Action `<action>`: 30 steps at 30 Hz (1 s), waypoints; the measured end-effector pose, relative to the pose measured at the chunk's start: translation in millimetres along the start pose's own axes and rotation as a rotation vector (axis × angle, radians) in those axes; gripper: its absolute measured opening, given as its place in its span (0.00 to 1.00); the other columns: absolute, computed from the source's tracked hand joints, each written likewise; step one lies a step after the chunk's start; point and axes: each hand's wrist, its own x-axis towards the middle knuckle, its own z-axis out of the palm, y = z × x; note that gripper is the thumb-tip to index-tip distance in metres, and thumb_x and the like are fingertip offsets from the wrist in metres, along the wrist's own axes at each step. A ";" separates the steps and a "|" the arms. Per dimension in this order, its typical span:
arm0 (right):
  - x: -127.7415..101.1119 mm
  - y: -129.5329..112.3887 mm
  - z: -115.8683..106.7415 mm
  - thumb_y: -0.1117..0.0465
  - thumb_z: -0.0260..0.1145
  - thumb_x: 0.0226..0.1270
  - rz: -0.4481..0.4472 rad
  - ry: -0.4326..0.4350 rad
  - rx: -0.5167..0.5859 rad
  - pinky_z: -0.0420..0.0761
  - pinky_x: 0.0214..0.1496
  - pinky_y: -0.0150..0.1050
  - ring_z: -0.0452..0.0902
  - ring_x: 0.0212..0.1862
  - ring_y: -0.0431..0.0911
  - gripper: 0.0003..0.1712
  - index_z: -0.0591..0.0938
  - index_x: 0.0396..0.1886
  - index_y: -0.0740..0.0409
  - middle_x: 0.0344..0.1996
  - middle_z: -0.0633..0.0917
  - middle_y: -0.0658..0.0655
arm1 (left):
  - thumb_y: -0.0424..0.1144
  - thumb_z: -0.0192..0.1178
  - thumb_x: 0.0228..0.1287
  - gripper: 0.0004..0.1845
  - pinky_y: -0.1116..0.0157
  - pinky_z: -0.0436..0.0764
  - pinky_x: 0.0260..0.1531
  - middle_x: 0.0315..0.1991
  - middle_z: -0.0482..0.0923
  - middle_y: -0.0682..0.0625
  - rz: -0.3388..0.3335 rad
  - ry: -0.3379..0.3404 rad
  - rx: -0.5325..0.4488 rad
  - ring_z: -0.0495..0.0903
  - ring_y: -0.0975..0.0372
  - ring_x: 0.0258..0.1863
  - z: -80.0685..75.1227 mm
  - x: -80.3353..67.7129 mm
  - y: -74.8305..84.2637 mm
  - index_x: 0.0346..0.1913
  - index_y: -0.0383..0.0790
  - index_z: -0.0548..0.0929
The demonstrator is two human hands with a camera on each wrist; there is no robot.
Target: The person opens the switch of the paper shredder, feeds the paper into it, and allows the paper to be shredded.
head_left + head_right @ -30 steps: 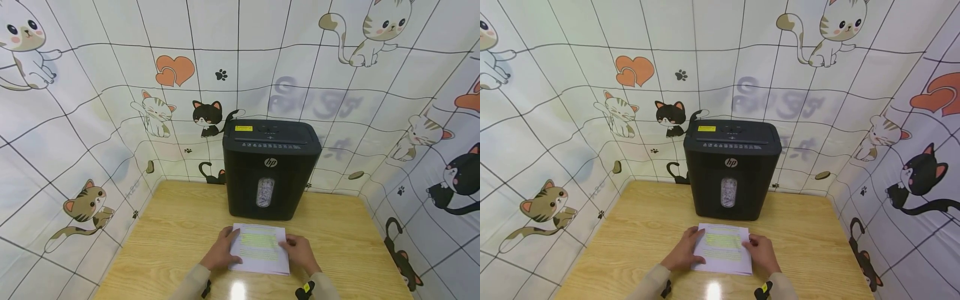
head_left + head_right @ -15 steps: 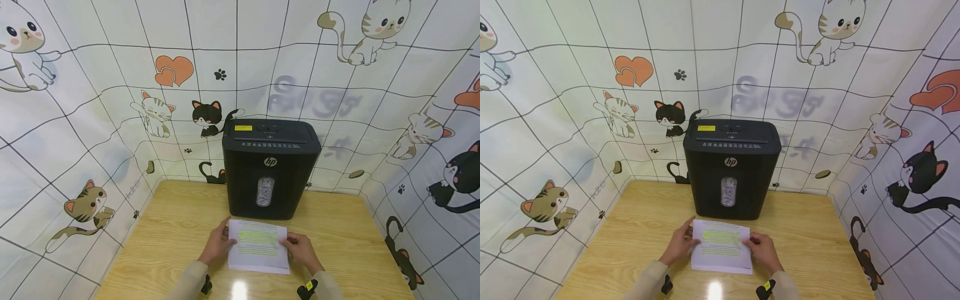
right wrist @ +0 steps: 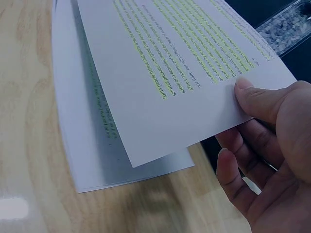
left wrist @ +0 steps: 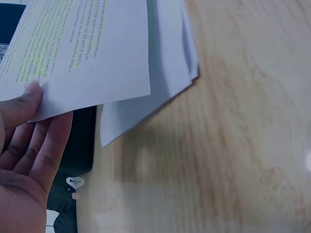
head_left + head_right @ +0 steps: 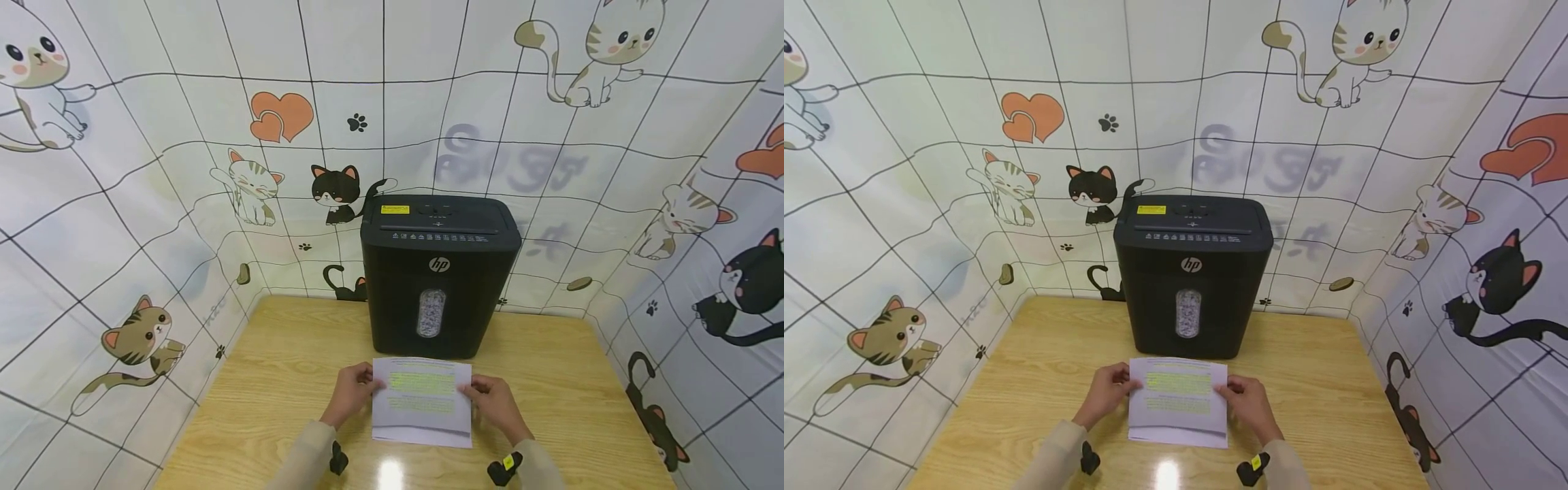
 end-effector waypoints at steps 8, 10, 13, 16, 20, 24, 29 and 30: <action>5.7 -8.8 -7.6 0.57 0.70 0.70 0.014 0.007 -0.031 0.76 0.32 0.34 0.75 0.33 0.43 0.07 0.89 0.38 0.55 0.32 0.87 0.51 | 0.34 0.70 0.65 0.03 0.71 0.82 0.28 0.33 0.85 0.48 0.011 -0.001 -0.018 0.80 0.64 0.32 -5.8 3.1 15.1 0.36 0.38 0.86; 6.7 -11.5 -8.9 0.56 0.70 0.71 0.025 0.002 -0.031 0.77 0.33 0.34 0.75 0.34 0.43 0.07 0.89 0.39 0.55 0.32 0.87 0.51 | 0.34 0.69 0.66 0.03 0.71 0.81 0.27 0.33 0.85 0.47 0.015 0.002 -0.028 0.80 0.64 0.31 -6.9 3.9 18.3 0.36 0.38 0.87; 6.9 -16.8 -11.3 0.56 0.69 0.72 0.032 -0.004 -0.032 0.77 0.35 0.35 0.76 0.36 0.45 0.08 0.88 0.39 0.55 0.32 0.86 0.51 | 0.35 0.68 0.68 0.04 0.71 0.81 0.27 0.33 0.86 0.46 0.022 0.009 -0.034 0.81 0.63 0.31 -8.2 4.8 22.5 0.37 0.38 0.87; 6.6 -22.2 -14.3 0.56 0.69 0.72 0.029 -0.004 -0.027 0.79 0.36 0.36 0.77 0.37 0.45 0.08 0.88 0.41 0.56 0.34 0.87 0.52 | 0.36 0.67 0.69 0.05 0.71 0.80 0.27 0.34 0.86 0.46 0.037 0.018 -0.029 0.81 0.62 0.31 -9.6 5.4 26.4 0.36 0.38 0.87; 6.5 -29.0 -19.4 0.57 0.69 0.71 0.003 0.004 0.000 0.80 0.36 0.34 0.79 0.37 0.47 0.09 0.89 0.43 0.57 0.35 0.88 0.54 | 0.36 0.67 0.69 0.05 0.70 0.80 0.28 0.33 0.86 0.46 0.055 0.030 -0.028 0.81 0.62 0.31 -11.7 6.5 32.9 0.35 0.38 0.86; 7.5 -35.3 -24.7 0.56 0.70 0.71 -0.030 0.015 0.009 0.81 0.35 0.32 0.81 0.38 0.47 0.11 0.90 0.45 0.59 0.37 0.89 0.55 | 0.35 0.67 0.69 0.05 0.70 0.80 0.28 0.33 0.86 0.46 0.071 0.038 -0.033 0.82 0.62 0.31 -14.0 9.4 39.6 0.34 0.38 0.85; 11.8 -43.2 -31.4 0.54 0.71 0.71 -0.056 0.035 0.006 0.83 0.38 0.33 0.84 0.37 0.43 0.14 0.90 0.46 0.60 0.39 0.91 0.57 | 0.35 0.67 0.68 0.06 0.70 0.82 0.30 0.33 0.86 0.46 0.111 0.045 -0.036 0.82 0.63 0.32 -18.9 15.6 50.0 0.33 0.38 0.85; 12.7 -44.9 -32.7 0.53 0.71 0.71 -0.060 0.039 0.002 0.83 0.38 0.33 0.84 0.37 0.42 0.15 0.90 0.46 0.60 0.39 0.91 0.57 | 0.35 0.67 0.68 0.06 0.70 0.82 0.30 0.33 0.86 0.46 0.119 0.049 -0.034 0.83 0.63 0.32 -20.0 17.1 52.0 0.32 0.38 0.85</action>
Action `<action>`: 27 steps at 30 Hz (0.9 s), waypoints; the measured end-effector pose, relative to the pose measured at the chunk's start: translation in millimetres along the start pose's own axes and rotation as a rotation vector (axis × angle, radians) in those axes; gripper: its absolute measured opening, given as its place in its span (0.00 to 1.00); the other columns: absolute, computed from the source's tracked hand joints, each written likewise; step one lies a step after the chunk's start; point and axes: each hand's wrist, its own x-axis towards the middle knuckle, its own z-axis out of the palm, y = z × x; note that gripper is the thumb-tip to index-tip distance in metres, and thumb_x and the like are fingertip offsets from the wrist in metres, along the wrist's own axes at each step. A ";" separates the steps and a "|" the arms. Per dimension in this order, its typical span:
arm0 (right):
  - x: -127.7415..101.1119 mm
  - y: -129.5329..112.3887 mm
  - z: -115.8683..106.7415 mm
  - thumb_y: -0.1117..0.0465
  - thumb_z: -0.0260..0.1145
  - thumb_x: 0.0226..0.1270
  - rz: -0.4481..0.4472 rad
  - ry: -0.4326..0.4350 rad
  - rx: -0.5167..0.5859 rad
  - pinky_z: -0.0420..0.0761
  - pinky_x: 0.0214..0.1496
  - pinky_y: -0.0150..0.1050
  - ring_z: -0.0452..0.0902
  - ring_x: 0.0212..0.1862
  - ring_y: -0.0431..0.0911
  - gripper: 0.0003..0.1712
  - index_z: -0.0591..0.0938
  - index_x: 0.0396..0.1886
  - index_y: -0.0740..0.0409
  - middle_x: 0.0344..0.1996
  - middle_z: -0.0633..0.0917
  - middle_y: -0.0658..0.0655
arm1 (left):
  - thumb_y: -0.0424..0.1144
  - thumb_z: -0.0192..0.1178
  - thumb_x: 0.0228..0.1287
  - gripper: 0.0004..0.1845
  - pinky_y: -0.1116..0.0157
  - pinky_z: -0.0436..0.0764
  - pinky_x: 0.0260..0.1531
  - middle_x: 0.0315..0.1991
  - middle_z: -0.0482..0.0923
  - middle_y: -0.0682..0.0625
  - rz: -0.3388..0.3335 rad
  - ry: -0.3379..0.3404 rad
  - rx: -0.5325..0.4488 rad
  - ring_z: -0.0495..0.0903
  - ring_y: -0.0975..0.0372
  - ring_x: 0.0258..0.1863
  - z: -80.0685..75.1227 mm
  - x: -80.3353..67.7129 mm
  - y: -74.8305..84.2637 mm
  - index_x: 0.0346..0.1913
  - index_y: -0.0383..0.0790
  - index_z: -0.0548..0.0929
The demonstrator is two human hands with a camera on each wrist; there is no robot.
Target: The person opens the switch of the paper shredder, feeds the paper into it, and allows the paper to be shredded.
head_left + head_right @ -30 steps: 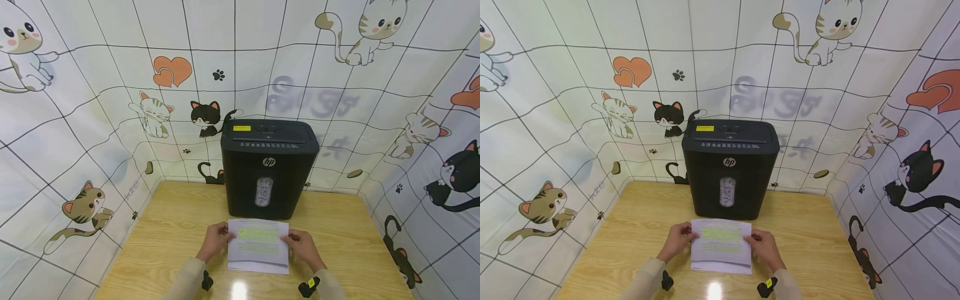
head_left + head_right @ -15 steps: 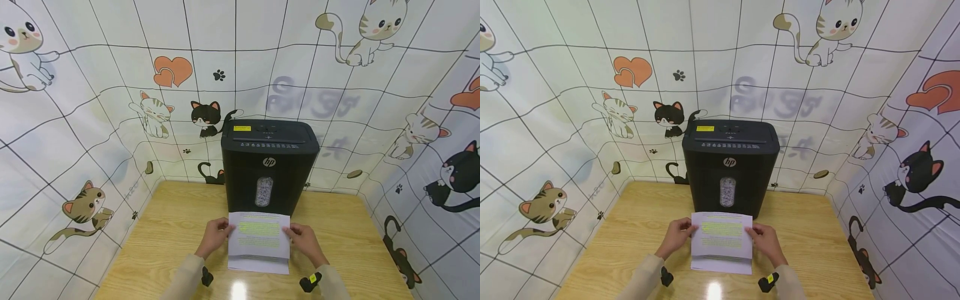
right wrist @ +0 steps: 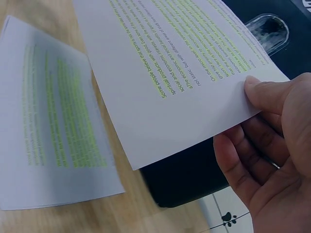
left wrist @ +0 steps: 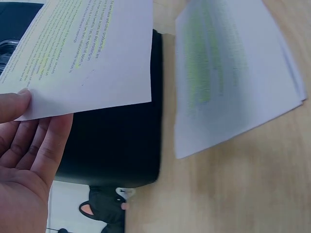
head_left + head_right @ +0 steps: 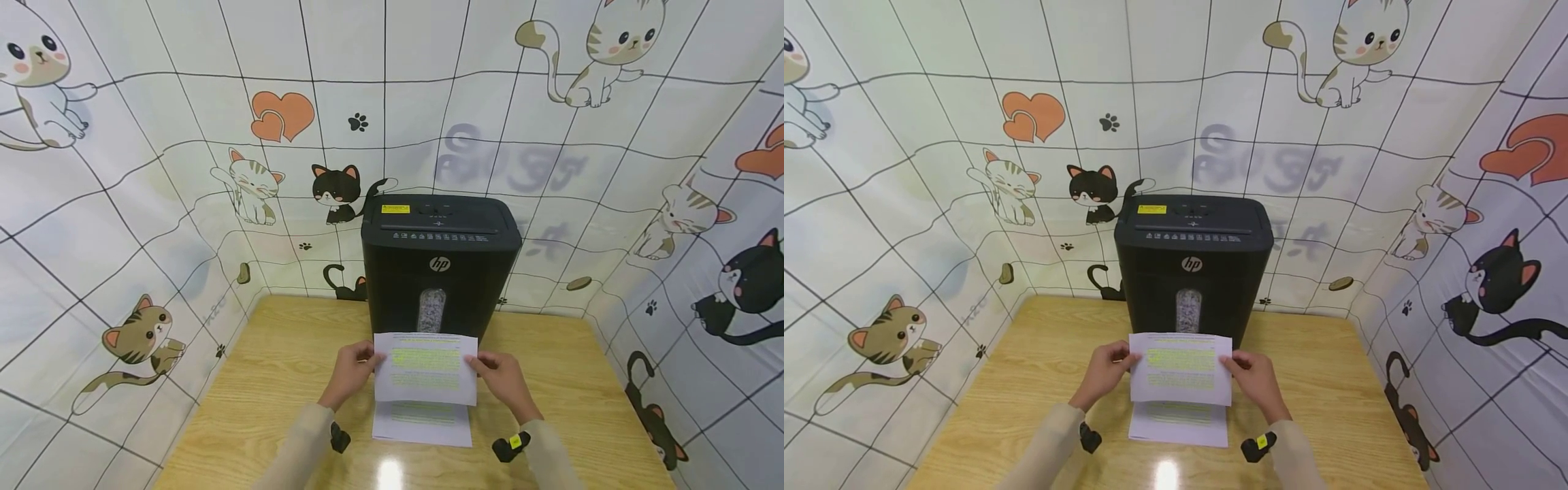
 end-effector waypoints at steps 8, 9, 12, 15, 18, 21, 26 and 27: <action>6.4 -15.4 -10.6 0.50 0.71 0.71 -0.020 0.016 -0.015 0.82 0.40 0.36 0.86 0.40 0.46 0.16 0.90 0.47 0.58 0.41 0.92 0.57 | 0.36 0.68 0.68 0.05 0.69 0.84 0.35 0.34 0.86 0.48 0.004 0.014 0.017 0.85 0.61 0.38 -8.4 9.8 18.0 0.33 0.41 0.86; 7.3 -17.7 -12.2 0.50 0.71 0.71 -0.026 0.018 -0.016 0.82 0.40 0.35 0.86 0.40 0.47 0.16 0.90 0.47 0.58 0.41 0.92 0.57 | 0.36 0.68 0.68 0.05 0.69 0.84 0.36 0.34 0.86 0.48 0.006 0.017 0.016 0.85 0.61 0.38 -9.2 11.1 20.0 0.33 0.41 0.86; 10.9 -24.8 -17.4 0.50 0.71 0.71 -0.046 0.029 -0.016 0.82 0.40 0.34 0.85 0.40 0.46 0.16 0.91 0.46 0.57 0.41 0.92 0.57 | 0.37 0.68 0.68 0.06 0.68 0.85 0.37 0.34 0.86 0.49 0.025 0.032 0.027 0.85 0.62 0.38 -10.6 16.0 25.7 0.33 0.41 0.85; 14.5 -31.9 -22.7 0.49 0.71 0.70 -0.061 0.040 -0.023 0.81 0.40 0.34 0.83 0.39 0.45 0.17 0.91 0.46 0.57 0.40 0.92 0.57 | 0.38 0.68 0.68 0.06 0.67 0.85 0.38 0.34 0.86 0.49 0.052 0.044 0.032 0.85 0.63 0.37 -12.4 21.6 32.5 0.33 0.41 0.85; 17.5 -38.4 -27.7 0.47 0.71 0.70 -0.062 0.050 -0.037 0.78 0.40 0.35 0.79 0.38 0.44 0.17 0.91 0.45 0.55 0.39 0.91 0.55 | 0.37 0.68 0.68 0.06 0.66 0.85 0.38 0.34 0.86 0.49 0.068 0.047 0.028 0.84 0.62 0.37 -14.9 28.0 39.7 0.33 0.42 0.85; 20.2 -45.7 -33.5 0.45 0.70 0.70 -0.069 0.059 -0.045 0.75 0.39 0.35 0.75 0.37 0.45 0.18 0.90 0.45 0.54 0.38 0.91 0.55 | 0.37 0.68 0.69 0.05 0.63 0.85 0.40 0.35 0.87 0.49 0.084 0.048 0.034 0.84 0.62 0.37 -17.5 35.1 47.4 0.33 0.42 0.85; 24.8 -58.2 -42.0 0.42 0.70 0.69 -0.090 0.079 -0.050 0.74 0.41 0.36 0.74 0.39 0.48 0.22 0.90 0.47 0.55 0.41 0.90 0.56 | 0.39 0.68 0.69 0.05 0.55 0.87 0.46 0.36 0.88 0.48 0.106 0.067 0.057 0.86 0.61 0.39 -22.2 44.8 61.0 0.35 0.43 0.85; 25.9 -60.2 -43.4 0.41 0.70 0.68 -0.090 0.085 -0.052 0.74 0.42 0.37 0.74 0.40 0.48 0.23 0.90 0.47 0.54 0.42 0.90 0.56 | 0.39 0.68 0.69 0.05 0.54 0.87 0.47 0.36 0.88 0.49 0.110 0.072 0.056 0.87 0.60 0.39 -23.1 46.4 63.7 0.35 0.43 0.86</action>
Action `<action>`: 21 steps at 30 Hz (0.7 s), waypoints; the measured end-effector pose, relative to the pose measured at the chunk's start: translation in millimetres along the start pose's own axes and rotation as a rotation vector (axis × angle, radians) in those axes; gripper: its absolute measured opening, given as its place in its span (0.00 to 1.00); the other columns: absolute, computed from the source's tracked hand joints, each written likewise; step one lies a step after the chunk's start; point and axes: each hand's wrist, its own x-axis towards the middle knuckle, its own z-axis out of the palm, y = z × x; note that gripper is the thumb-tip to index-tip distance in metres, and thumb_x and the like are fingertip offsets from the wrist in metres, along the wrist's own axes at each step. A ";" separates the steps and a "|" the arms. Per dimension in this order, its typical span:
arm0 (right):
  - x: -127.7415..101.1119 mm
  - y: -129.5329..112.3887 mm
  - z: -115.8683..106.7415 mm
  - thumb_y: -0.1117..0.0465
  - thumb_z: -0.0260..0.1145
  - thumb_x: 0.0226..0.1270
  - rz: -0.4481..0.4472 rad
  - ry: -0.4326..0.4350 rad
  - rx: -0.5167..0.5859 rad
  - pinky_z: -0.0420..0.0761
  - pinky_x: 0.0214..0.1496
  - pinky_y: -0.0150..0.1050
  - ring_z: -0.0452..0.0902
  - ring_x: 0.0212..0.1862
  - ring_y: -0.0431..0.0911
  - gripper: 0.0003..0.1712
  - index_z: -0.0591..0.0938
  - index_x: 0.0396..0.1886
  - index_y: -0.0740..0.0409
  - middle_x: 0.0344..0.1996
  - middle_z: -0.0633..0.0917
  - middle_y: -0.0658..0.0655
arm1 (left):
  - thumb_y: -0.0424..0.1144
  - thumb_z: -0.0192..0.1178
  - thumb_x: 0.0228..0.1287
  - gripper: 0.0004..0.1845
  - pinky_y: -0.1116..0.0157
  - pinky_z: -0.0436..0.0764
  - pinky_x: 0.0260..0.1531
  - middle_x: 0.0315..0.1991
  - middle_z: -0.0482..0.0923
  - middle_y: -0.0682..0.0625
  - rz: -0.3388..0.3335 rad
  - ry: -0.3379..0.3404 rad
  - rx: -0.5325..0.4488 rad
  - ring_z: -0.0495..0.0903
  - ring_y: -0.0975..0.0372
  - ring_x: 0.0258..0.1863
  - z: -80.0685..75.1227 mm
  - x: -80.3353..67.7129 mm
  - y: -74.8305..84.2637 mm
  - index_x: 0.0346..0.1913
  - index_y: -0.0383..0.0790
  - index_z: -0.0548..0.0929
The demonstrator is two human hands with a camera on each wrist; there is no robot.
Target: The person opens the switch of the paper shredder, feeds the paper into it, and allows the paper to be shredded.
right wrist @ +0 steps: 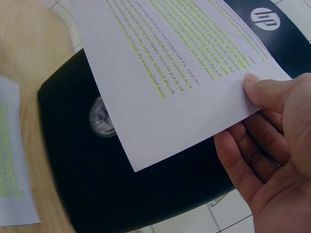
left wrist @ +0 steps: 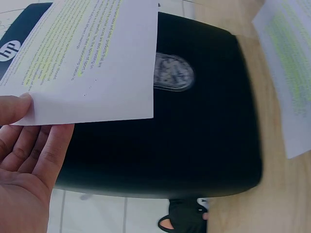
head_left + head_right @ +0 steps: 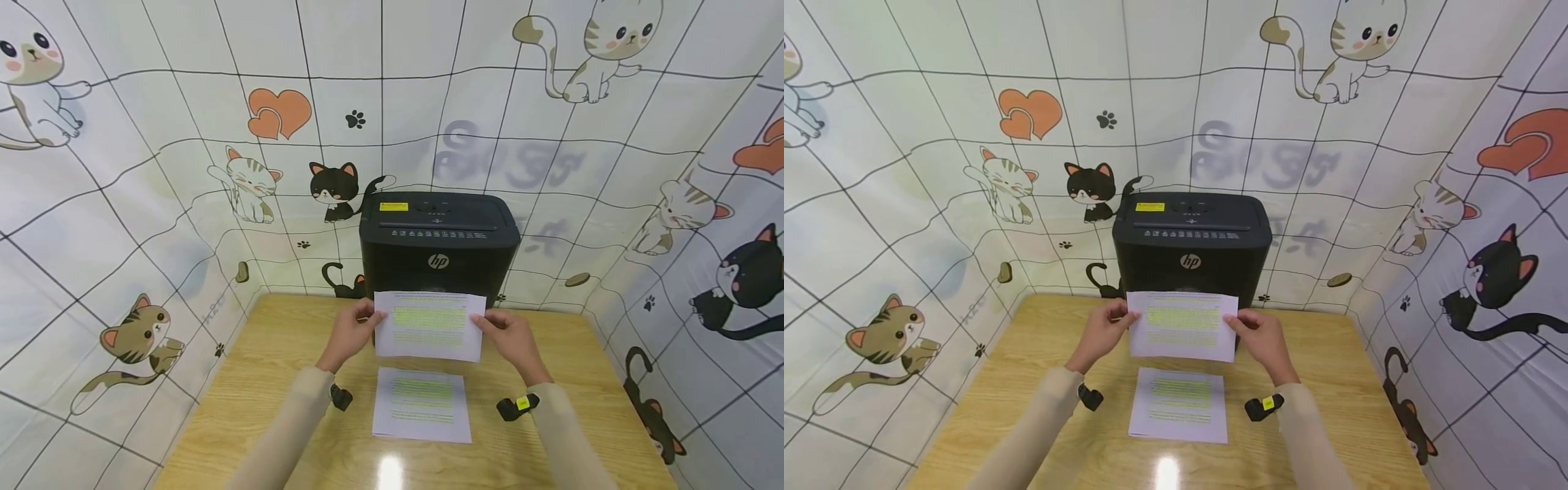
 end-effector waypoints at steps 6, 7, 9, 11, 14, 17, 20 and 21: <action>6.4 -12.3 -9.9 0.42 0.71 0.68 -0.034 0.031 -0.001 0.73 0.43 0.37 0.74 0.41 0.48 0.22 0.91 0.46 0.54 0.42 0.90 0.56 | 0.39 0.69 0.68 0.06 0.53 0.86 0.46 0.36 0.88 0.49 0.036 0.026 -0.027 0.86 0.60 0.40 -4.7 9.1 12.9 0.34 0.42 0.85; 7.4 -14.5 -11.3 0.42 0.71 0.68 -0.044 0.036 0.004 0.73 0.42 0.36 0.74 0.41 0.48 0.21 0.91 0.45 0.55 0.41 0.90 0.56 | 0.39 0.69 0.68 0.06 0.54 0.87 0.45 0.35 0.88 0.48 0.045 0.030 -0.029 0.86 0.61 0.39 -5.6 10.6 14.6 0.34 0.42 0.86; 9.4 -18.7 -14.3 0.44 0.71 0.69 -0.069 0.038 0.016 0.73 0.41 0.35 0.74 0.40 0.47 0.20 0.91 0.45 0.56 0.39 0.90 0.57 | 0.38 0.69 0.68 0.06 0.55 0.87 0.45 0.35 0.88 0.48 0.065 0.035 -0.028 0.86 0.62 0.38 -7.2 14.1 18.0 0.34 0.41 0.86; 11.5 -22.4 -17.2 0.44 0.71 0.69 -0.087 0.045 0.022 0.73 0.39 0.34 0.73 0.38 0.46 0.20 0.91 0.45 0.56 0.38 0.90 0.56 | 0.38 0.69 0.67 0.05 0.57 0.87 0.43 0.35 0.88 0.48 0.087 0.040 -0.023 0.86 0.63 0.36 -9.1 17.4 22.0 0.34 0.41 0.86; 14.5 -27.6 -21.8 0.46 0.71 0.69 -0.118 0.053 0.032 0.72 0.37 0.33 0.73 0.37 0.45 0.19 0.90 0.45 0.56 0.36 0.89 0.57 | 0.37 0.69 0.67 0.05 0.62 0.86 0.38 0.34 0.89 0.47 0.124 0.042 -0.027 0.86 0.62 0.32 -11.5 22.8 28.7 0.34 0.40 0.86; 17.9 -33.1 -25.3 0.47 0.72 0.69 -0.138 0.065 0.053 0.74 0.36 0.32 0.74 0.36 0.43 0.18 0.90 0.44 0.57 0.36 0.89 0.58 | 0.37 0.69 0.67 0.05 0.67 0.82 0.33 0.33 0.89 0.45 0.152 0.041 -0.047 0.85 0.59 0.29 -14.7 28.7 35.8 0.34 0.40 0.86; 21.1 -39.7 -28.3 0.48 0.72 0.69 -0.153 0.074 0.064 0.76 0.35 0.31 0.75 0.35 0.42 0.17 0.90 0.43 0.58 0.36 0.89 0.58 | 0.37 0.69 0.67 0.06 0.70 0.80 0.30 0.31 0.89 0.44 0.168 0.047 -0.067 0.84 0.56 0.27 -18.5 34.7 43.4 0.33 0.39 0.86; 22.4 -42.1 -29.4 0.48 0.72 0.69 -0.158 0.078 0.065 0.75 0.35 0.31 0.75 0.35 0.42 0.17 0.90 0.43 0.58 0.36 0.89 0.58 | 0.37 0.69 0.67 0.06 0.71 0.79 0.30 0.31 0.89 0.43 0.173 0.053 -0.073 0.84 0.55 0.27 -19.9 36.6 46.1 0.33 0.39 0.87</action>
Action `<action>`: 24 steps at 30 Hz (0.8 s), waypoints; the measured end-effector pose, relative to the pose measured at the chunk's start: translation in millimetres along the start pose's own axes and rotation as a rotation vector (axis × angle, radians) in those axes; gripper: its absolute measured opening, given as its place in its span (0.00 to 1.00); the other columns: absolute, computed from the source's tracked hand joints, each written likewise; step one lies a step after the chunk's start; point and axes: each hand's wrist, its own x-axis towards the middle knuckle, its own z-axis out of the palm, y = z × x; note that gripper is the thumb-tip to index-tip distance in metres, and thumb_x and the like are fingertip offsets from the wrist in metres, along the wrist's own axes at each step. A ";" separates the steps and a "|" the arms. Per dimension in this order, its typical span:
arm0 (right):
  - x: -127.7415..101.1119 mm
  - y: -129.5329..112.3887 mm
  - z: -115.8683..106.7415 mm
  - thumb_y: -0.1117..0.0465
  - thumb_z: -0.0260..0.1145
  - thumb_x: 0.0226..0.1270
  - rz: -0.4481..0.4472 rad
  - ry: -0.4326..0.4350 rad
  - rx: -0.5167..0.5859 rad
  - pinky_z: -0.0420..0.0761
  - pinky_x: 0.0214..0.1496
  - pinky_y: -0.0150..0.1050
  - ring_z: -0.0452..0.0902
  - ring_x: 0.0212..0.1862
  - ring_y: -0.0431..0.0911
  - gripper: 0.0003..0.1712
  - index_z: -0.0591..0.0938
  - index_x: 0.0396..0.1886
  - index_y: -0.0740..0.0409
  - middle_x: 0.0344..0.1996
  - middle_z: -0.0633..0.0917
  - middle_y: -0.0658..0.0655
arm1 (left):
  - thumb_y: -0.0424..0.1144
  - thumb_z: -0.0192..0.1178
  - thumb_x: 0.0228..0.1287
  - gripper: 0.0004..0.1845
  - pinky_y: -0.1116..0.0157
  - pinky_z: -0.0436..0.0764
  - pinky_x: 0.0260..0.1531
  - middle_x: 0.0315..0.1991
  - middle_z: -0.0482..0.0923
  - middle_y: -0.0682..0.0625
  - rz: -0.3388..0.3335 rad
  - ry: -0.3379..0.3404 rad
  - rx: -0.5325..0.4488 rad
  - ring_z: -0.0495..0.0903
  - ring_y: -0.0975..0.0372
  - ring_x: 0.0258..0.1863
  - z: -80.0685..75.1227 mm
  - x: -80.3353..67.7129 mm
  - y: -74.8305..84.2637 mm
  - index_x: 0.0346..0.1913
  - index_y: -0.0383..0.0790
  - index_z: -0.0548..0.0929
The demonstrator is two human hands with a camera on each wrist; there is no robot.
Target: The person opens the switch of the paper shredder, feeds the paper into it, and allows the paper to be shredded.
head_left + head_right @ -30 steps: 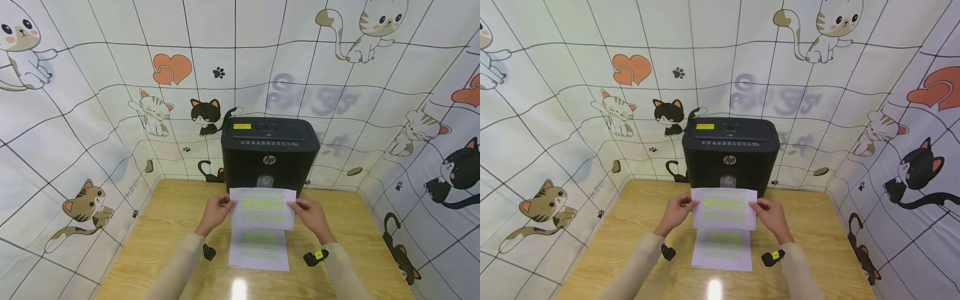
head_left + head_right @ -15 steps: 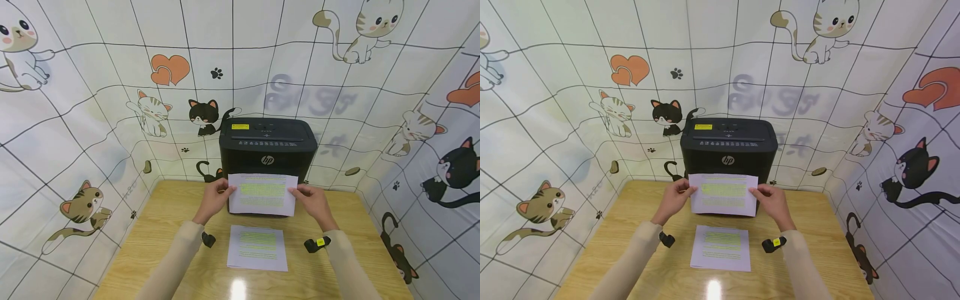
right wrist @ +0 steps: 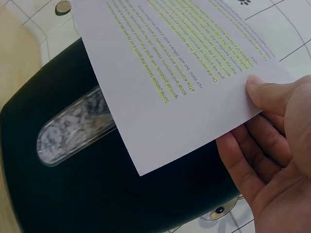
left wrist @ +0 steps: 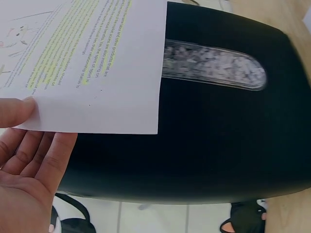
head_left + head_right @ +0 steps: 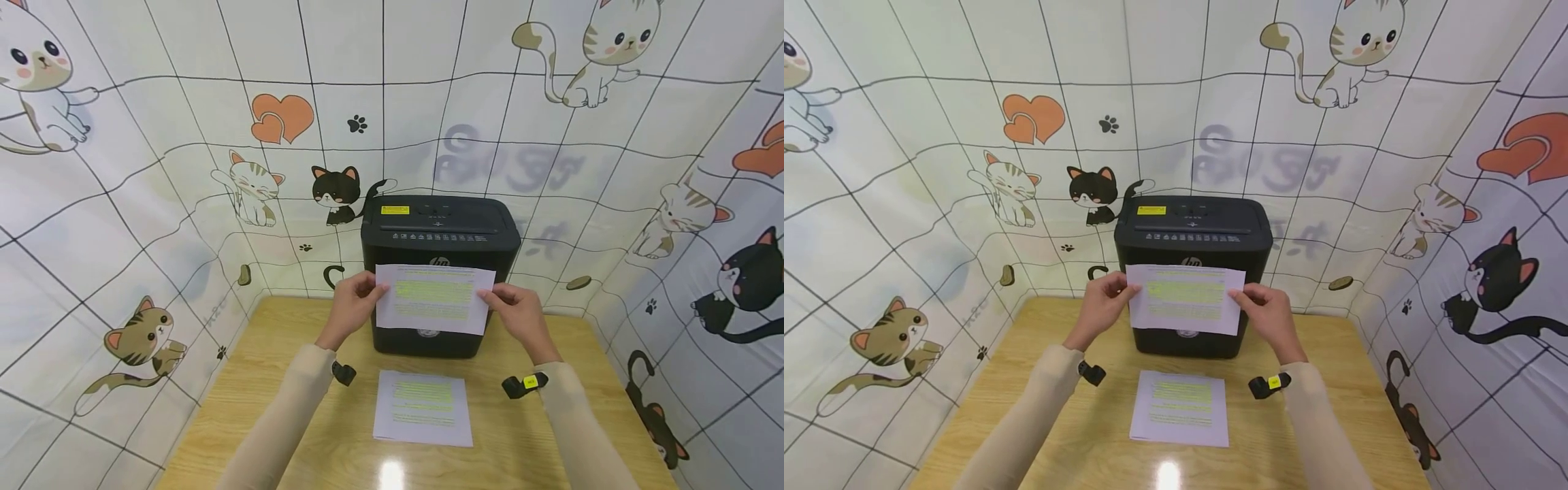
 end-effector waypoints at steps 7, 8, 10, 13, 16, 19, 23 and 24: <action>10.2 -17.5 -11.0 0.42 0.70 0.69 0.004 0.014 -0.027 0.74 0.34 0.33 0.74 0.35 0.44 0.22 0.90 0.45 0.56 0.39 0.90 0.59 | 0.37 0.69 0.67 0.06 0.68 0.84 0.34 0.32 0.89 0.43 0.036 0.020 0.016 0.85 0.57 0.30 -3.8 15.5 17.2 0.34 0.38 0.86; 11.9 -20.3 -12.5 0.42 0.70 0.69 0.006 0.013 -0.028 0.74 0.36 0.33 0.75 0.36 0.45 0.22 0.90 0.46 0.55 0.41 0.90 0.59 | 0.37 0.69 0.68 0.06 0.67 0.85 0.36 0.32 0.89 0.44 0.037 0.017 0.022 0.86 0.58 0.30 -5.4 18.0 20.1 0.34 0.39 0.86; 15.2 -25.2 -15.0 0.40 0.69 0.69 0.007 0.016 -0.033 0.73 0.37 0.34 0.75 0.37 0.46 0.23 0.90 0.46 0.55 0.42 0.90 0.59 | 0.37 0.69 0.68 0.06 0.64 0.86 0.38 0.33 0.89 0.45 0.037 0.013 0.039 0.85 0.59 0.31 -7.9 23.7 25.0 0.35 0.39 0.86; 20.3 -31.6 -18.8 0.40 0.69 0.69 -0.018 0.022 -0.026 0.73 0.38 0.34 0.74 0.37 0.45 0.24 0.89 0.46 0.55 0.42 0.90 0.59 | 0.37 0.69 0.68 0.05 0.64 0.85 0.39 0.33 0.88 0.45 0.043 0.018 0.055 0.83 0.60 0.31 -11.4 31.1 34.7 0.35 0.39 0.86; 23.6 -38.3 -24.3 0.40 0.69 0.69 -0.032 0.025 -0.008 0.73 0.39 0.34 0.75 0.38 0.43 0.23 0.90 0.46 0.55 0.41 0.91 0.58 | 0.37 0.69 0.68 0.05 0.67 0.84 0.37 0.33 0.89 0.45 0.067 0.016 0.058 0.84 0.60 0.31 -13.1 36.9 43.2 0.35 0.39 0.86; 26.2 -44.7 -29.9 0.40 0.70 0.69 -0.031 0.029 0.000 0.75 0.41 0.32 0.76 0.39 0.41 0.24 0.89 0.46 0.56 0.39 0.91 0.52 | 0.38 0.68 0.69 0.06 0.69 0.83 0.35 0.33 0.89 0.45 0.096 0.010 0.064 0.84 0.60 0.30 -13.8 42.1 49.3 0.35 0.39 0.86; 30.9 -53.2 -34.2 0.41 0.70 0.69 -0.035 0.037 0.011 0.76 0.42 0.30 0.77 0.40 0.40 0.24 0.89 0.47 0.57 0.37 0.89 0.44 | 0.37 0.68 0.69 0.06 0.71 0.81 0.34 0.33 0.89 0.44 0.119 0.015 0.069 0.84 0.60 0.30 -15.8 49.1 55.8 0.36 0.38 0.86; 32.3 -55.3 -34.7 0.42 0.70 0.69 -0.039 0.039 0.012 0.76 0.41 0.30 0.77 0.40 0.41 0.24 0.89 0.47 0.57 0.36 0.89 0.44 | 0.37 0.68 0.69 0.06 0.71 0.81 0.34 0.34 0.89 0.44 0.122 0.019 0.072 0.84 0.60 0.30 -16.5 50.9 57.1 0.36 0.38 0.86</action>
